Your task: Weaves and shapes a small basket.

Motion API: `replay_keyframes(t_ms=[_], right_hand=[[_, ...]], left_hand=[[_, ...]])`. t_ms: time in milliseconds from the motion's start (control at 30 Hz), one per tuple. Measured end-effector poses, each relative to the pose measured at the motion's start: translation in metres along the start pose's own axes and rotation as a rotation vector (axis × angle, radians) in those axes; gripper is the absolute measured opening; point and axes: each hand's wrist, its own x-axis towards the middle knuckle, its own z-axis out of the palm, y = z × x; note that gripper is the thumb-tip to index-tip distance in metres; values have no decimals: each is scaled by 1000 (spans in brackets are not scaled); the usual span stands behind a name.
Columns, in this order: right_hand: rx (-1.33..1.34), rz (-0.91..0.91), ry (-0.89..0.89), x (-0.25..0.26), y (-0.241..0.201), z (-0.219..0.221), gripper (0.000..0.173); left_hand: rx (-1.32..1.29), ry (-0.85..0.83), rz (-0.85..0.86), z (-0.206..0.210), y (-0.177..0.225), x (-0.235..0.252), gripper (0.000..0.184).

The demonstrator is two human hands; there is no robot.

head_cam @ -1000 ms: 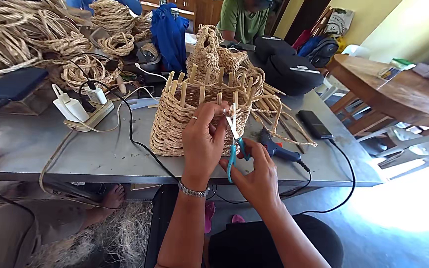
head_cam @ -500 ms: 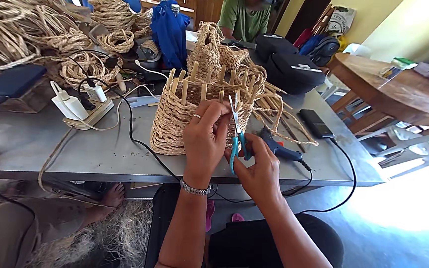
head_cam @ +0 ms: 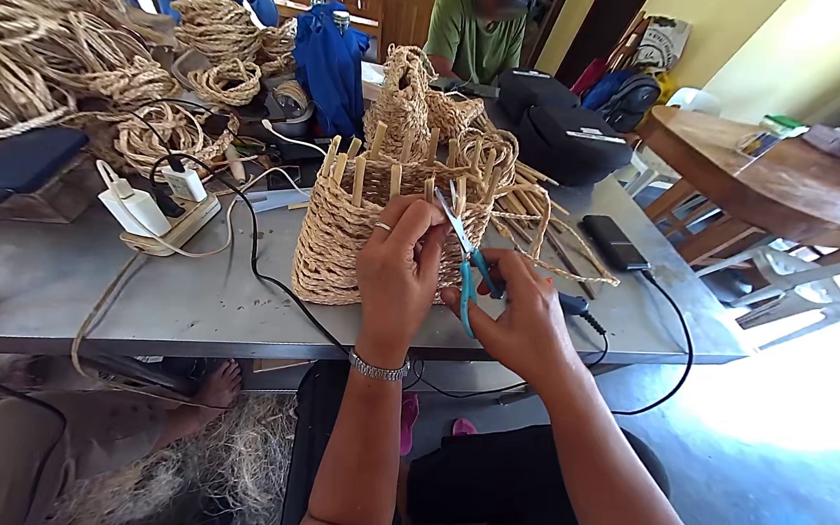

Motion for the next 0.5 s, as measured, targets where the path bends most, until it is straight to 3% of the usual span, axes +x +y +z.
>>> replay_keyframes(t_ms=[500], right_hand=[[1, -30, -56, -11, 4, -5, 34]], left_hand=[[-19, 20, 2, 1, -2, 0, 6]])
